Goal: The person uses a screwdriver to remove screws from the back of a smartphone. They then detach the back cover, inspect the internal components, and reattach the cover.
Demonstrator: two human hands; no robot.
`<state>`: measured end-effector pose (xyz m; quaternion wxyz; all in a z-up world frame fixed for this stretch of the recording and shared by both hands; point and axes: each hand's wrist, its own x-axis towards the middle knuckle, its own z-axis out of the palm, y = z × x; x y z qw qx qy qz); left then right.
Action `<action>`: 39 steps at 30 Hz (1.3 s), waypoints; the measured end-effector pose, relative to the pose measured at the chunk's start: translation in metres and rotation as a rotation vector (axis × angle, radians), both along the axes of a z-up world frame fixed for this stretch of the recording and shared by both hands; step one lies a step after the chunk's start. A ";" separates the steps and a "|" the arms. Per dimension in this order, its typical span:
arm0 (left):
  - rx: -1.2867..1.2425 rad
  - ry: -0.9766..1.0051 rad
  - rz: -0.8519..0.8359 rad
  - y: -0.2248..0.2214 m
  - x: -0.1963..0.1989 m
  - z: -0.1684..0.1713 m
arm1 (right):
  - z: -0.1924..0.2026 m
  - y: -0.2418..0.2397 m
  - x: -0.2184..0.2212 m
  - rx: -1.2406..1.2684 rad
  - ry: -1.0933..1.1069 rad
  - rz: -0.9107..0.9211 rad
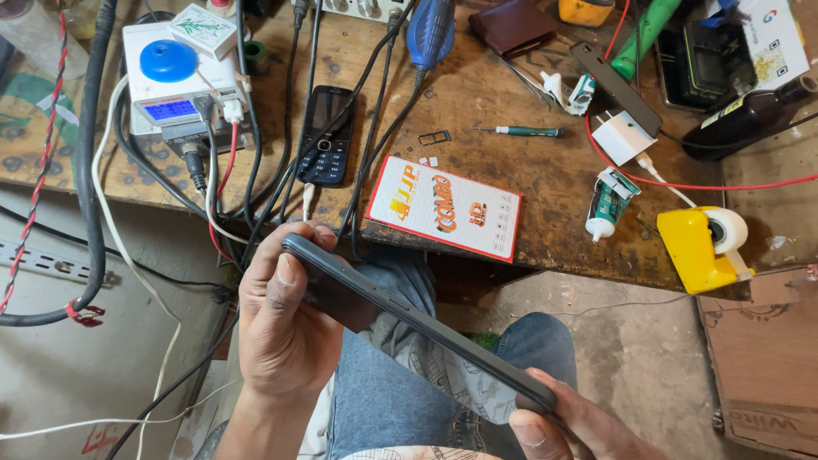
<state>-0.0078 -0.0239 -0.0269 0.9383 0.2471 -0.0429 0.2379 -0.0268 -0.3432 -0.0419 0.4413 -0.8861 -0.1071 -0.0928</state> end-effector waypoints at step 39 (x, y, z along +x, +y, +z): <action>0.114 0.659 -0.279 -0.057 0.015 0.004 | 0.017 0.086 0.035 0.029 -0.475 0.373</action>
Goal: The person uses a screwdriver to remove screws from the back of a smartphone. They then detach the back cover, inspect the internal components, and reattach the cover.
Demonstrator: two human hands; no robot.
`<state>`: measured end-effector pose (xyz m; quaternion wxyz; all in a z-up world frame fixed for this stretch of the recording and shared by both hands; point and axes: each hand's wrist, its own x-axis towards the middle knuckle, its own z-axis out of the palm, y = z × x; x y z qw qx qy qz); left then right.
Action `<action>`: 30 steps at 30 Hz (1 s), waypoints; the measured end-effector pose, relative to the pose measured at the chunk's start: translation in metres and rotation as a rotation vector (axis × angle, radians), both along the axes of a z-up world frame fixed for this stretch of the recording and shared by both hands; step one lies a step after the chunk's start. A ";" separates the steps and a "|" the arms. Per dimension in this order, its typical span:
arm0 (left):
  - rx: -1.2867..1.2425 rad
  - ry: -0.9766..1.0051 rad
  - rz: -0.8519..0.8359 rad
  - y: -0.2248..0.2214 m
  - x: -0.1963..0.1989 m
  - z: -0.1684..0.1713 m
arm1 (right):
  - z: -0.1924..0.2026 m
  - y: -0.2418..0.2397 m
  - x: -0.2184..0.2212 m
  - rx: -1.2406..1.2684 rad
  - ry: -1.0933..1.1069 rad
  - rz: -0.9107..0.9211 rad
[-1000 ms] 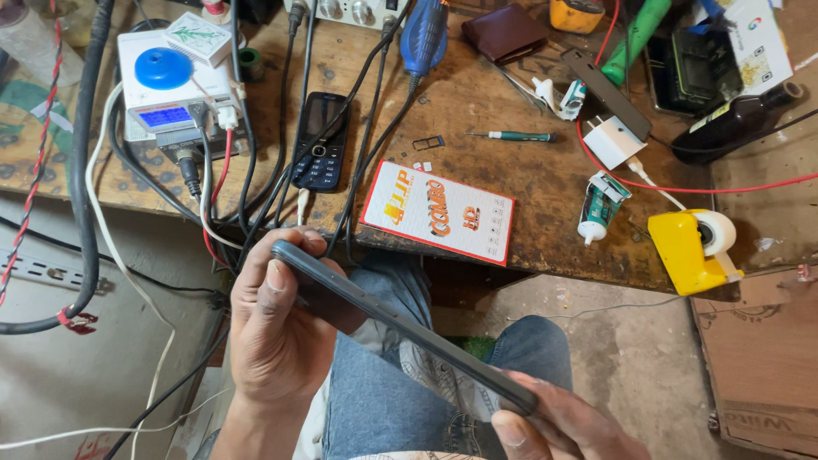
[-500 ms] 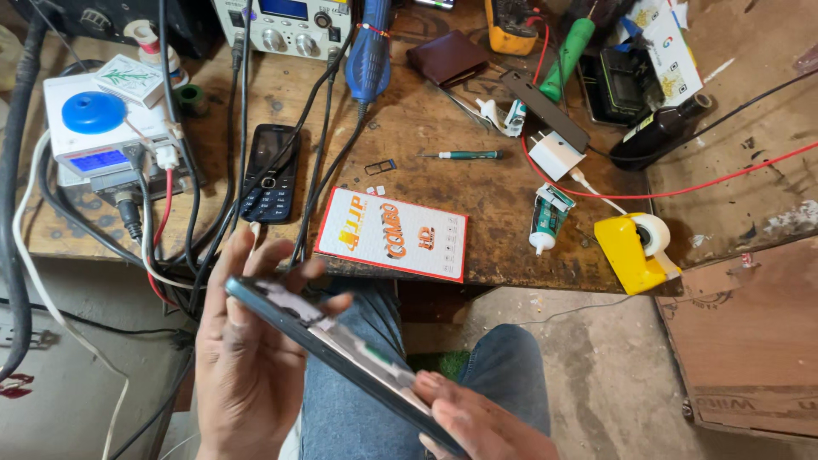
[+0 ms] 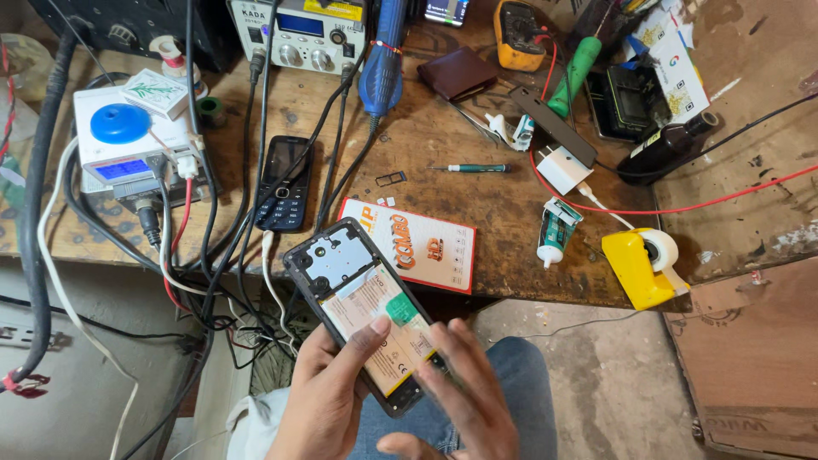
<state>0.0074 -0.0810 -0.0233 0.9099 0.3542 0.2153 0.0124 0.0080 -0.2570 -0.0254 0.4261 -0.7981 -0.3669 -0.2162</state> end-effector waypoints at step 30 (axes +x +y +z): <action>0.017 -0.010 0.116 0.020 0.008 -0.016 | 0.033 0.053 0.236 -0.344 0.189 -0.024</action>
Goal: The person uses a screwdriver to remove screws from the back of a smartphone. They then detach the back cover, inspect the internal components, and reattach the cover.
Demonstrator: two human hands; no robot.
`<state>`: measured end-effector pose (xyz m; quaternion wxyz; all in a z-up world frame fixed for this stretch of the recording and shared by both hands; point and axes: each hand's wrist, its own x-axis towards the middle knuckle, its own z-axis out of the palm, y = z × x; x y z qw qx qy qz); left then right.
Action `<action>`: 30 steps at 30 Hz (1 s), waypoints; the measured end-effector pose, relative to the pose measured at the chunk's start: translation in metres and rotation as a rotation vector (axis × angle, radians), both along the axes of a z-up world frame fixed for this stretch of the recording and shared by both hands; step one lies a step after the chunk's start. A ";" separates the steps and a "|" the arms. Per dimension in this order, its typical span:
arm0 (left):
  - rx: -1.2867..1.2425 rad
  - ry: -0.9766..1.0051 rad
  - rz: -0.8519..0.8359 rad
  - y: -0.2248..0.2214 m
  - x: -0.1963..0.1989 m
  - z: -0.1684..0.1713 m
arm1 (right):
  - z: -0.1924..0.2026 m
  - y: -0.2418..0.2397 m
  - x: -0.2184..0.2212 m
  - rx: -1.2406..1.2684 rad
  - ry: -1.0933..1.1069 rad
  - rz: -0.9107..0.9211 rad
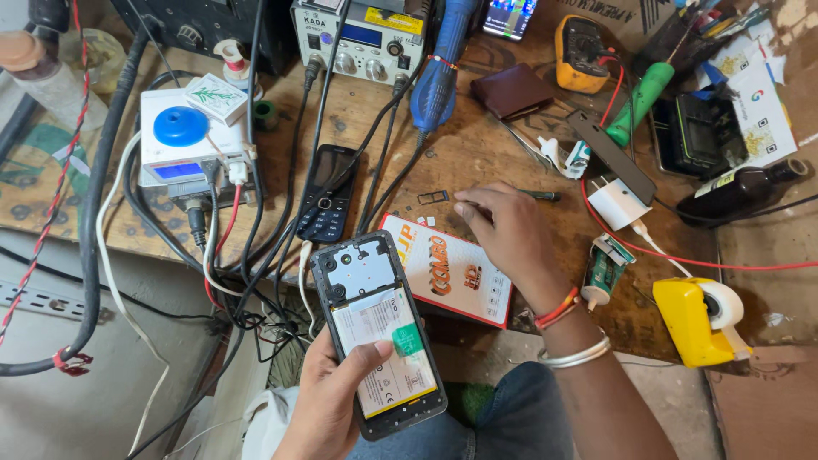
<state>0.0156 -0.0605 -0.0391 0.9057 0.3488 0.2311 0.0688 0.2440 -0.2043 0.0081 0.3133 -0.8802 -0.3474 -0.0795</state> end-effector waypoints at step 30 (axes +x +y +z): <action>-0.080 0.064 0.099 0.006 0.003 0.001 | -0.002 -0.033 -0.039 -0.243 -0.107 0.194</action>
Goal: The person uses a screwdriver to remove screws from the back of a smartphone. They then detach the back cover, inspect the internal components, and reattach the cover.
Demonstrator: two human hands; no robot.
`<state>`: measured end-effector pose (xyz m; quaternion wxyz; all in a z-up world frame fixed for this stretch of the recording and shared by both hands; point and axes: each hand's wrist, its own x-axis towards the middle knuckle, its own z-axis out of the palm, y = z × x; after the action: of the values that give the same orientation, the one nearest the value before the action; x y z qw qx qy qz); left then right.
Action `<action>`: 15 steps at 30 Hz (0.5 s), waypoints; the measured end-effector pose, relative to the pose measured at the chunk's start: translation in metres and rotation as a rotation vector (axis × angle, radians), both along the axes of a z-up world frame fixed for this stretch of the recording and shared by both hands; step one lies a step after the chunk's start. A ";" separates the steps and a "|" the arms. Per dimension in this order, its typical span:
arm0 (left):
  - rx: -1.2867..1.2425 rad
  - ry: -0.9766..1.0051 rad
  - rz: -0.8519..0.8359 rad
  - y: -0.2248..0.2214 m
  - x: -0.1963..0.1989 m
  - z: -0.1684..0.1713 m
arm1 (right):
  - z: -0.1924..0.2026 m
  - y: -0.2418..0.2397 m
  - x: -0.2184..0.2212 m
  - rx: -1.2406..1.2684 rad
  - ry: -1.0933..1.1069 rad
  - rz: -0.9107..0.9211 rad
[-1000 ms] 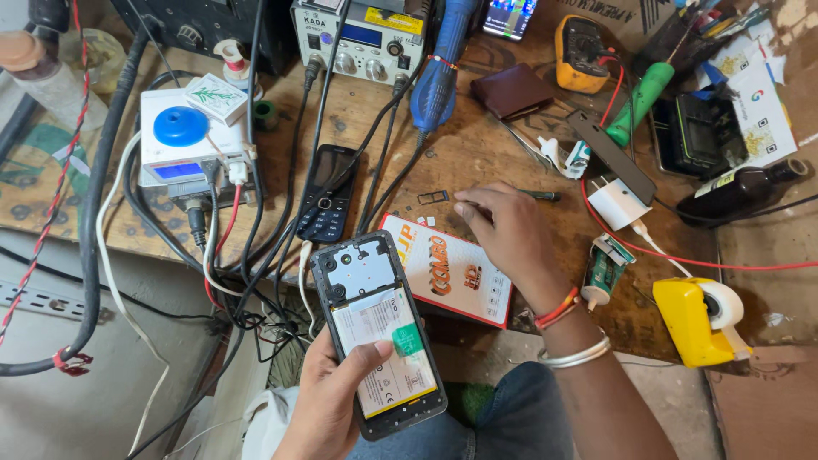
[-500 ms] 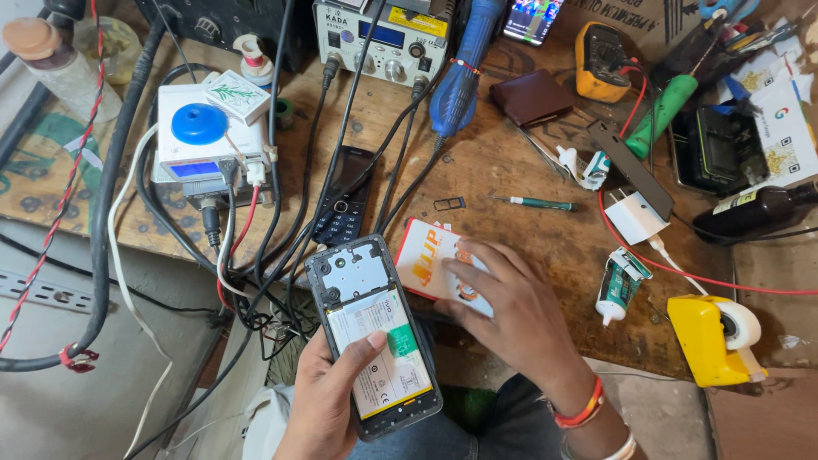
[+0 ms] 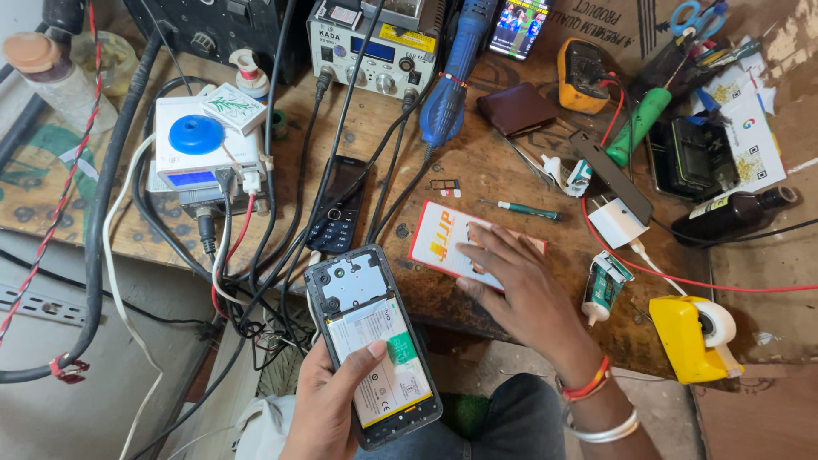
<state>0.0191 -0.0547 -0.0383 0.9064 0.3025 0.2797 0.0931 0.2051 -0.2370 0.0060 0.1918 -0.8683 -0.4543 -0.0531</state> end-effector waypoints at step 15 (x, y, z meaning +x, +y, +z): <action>0.026 -0.128 -0.149 -0.016 0.024 -0.003 | 0.019 -0.053 -0.027 0.334 -0.221 -0.457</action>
<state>0.0436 -0.0709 -0.0414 0.9229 0.3277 0.1964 0.0482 0.1778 -0.2904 0.0252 0.2644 -0.8935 -0.2501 -0.2629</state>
